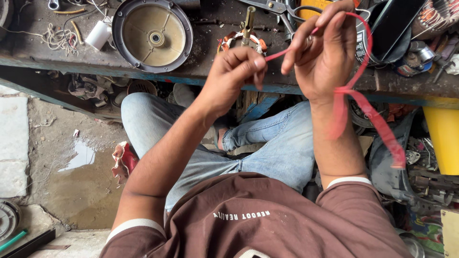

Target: The person is repairing an electrical component, likely a fan motor, by stripping wires and connecting them to the motor terminals. They use pliers and scissors to manipulate the wires and secure the connections.

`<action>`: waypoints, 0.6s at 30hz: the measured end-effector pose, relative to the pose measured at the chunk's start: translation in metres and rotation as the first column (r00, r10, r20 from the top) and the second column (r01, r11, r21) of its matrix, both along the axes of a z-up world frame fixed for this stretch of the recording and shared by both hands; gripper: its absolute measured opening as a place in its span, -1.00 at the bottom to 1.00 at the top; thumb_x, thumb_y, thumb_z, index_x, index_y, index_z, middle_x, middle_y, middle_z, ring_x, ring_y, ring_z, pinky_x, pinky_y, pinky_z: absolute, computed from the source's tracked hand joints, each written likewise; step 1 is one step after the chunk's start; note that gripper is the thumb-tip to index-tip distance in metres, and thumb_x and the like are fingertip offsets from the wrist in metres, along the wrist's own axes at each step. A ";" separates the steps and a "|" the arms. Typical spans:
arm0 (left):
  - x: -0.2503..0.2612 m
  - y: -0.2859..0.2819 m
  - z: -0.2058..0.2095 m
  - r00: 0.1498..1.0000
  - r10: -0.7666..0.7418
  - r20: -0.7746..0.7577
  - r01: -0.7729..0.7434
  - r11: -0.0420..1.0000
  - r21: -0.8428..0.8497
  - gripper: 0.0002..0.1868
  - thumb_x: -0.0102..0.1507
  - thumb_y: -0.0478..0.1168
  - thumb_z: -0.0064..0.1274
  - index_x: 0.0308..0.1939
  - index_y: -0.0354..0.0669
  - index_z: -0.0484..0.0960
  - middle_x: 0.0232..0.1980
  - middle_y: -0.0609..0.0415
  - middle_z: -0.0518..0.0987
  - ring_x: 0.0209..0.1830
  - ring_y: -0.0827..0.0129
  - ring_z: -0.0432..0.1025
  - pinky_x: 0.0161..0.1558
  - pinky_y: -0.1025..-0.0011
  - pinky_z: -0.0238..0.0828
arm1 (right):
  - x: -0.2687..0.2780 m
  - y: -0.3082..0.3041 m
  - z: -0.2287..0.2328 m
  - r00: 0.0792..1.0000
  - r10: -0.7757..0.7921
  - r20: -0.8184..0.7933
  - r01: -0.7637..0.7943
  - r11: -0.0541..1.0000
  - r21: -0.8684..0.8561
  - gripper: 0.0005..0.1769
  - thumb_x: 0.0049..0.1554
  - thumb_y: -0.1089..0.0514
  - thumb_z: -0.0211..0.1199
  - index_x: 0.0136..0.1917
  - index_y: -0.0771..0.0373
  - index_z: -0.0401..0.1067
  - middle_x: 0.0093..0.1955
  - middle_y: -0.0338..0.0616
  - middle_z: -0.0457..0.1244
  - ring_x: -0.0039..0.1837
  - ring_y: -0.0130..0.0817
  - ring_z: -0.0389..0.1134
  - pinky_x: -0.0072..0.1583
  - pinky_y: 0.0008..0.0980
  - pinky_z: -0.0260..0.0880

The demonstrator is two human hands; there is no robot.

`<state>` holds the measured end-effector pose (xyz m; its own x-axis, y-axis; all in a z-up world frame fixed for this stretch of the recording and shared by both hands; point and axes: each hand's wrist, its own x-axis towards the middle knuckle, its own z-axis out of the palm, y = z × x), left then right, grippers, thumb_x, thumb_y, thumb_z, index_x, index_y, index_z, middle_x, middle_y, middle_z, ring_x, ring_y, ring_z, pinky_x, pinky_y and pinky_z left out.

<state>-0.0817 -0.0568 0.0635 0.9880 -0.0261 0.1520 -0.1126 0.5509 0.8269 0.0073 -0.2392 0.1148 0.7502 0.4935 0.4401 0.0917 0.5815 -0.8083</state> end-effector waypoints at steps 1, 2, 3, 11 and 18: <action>-0.003 -0.002 -0.003 1.000 -0.012 0.012 0.012 1.000 0.027 -0.81 0.40 -0.21 0.09 -0.26 -0.25 0.59 -0.37 0.18 0.54 -0.40 0.56 0.43 -0.27 0.52 0.43 | -0.002 0.001 -0.001 1.000 0.009 0.028 -0.008 1.000 -0.018 -0.68 0.49 -0.09 -0.04 0.15 0.22 0.18 -0.24 0.03 0.23 -0.37 -0.29 0.28 -0.34 -0.35 0.32; -0.005 -0.005 -0.006 0.999 -0.024 0.025 0.023 0.998 0.053 -0.80 0.41 -0.21 0.09 -0.28 -0.24 0.58 -0.39 0.20 0.51 -0.41 0.57 0.40 -0.30 0.51 0.43 | -0.004 0.001 -0.003 0.998 0.018 0.056 -0.016 0.999 -0.035 -0.67 0.49 -0.10 -0.04 0.13 0.22 0.17 -0.29 -0.01 0.19 -0.42 -0.34 0.22 -0.36 -0.40 0.25; -0.008 -0.007 -0.009 0.999 -0.038 0.037 0.035 0.996 0.082 -0.78 0.41 -0.21 0.09 -0.31 -0.23 0.57 -0.41 0.21 0.48 -0.42 0.59 0.37 -0.32 0.51 0.43 | -0.006 0.003 -0.005 0.992 0.022 0.124 -0.015 0.998 -0.059 -0.66 0.51 -0.10 -0.04 0.11 0.23 0.16 -0.32 -0.03 0.15 -0.45 -0.41 0.14 -0.36 -0.43 0.18; -0.018 -0.015 -0.012 0.996 0.014 -0.085 -0.013 1.000 0.010 -0.71 0.43 -0.18 0.05 -0.37 -0.20 0.48 -0.47 0.21 0.42 -0.53 0.56 0.33 -0.48 0.50 0.33 | -0.009 0.019 -0.012 0.887 -0.128 0.444 0.203 0.971 -0.125 -0.61 0.50 -0.12 -0.03 0.12 0.28 0.15 -0.39 -0.15 0.04 -0.46 -0.49 0.00 -0.40 -0.54 0.01; -0.015 -0.001 -0.010 0.988 -0.116 -0.105 0.102 0.986 -0.133 -0.69 0.46 -0.10 -0.02 -0.16 -0.31 0.63 -0.42 0.12 0.52 -0.48 0.50 0.40 -0.45 0.49 0.39 | -0.006 0.020 0.004 0.869 -0.162 0.467 0.224 0.971 -0.080 -0.62 0.48 -0.12 -0.05 0.11 0.26 0.12 -0.39 -0.12 0.04 -0.48 -0.49 -0.04 -0.40 -0.50 0.02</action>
<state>-0.0962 -0.0577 0.0536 0.9913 -0.1220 0.0498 0.0428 0.6557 0.7538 0.0015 -0.2189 0.1187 0.5689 0.4345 0.6982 0.5660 0.4090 -0.7157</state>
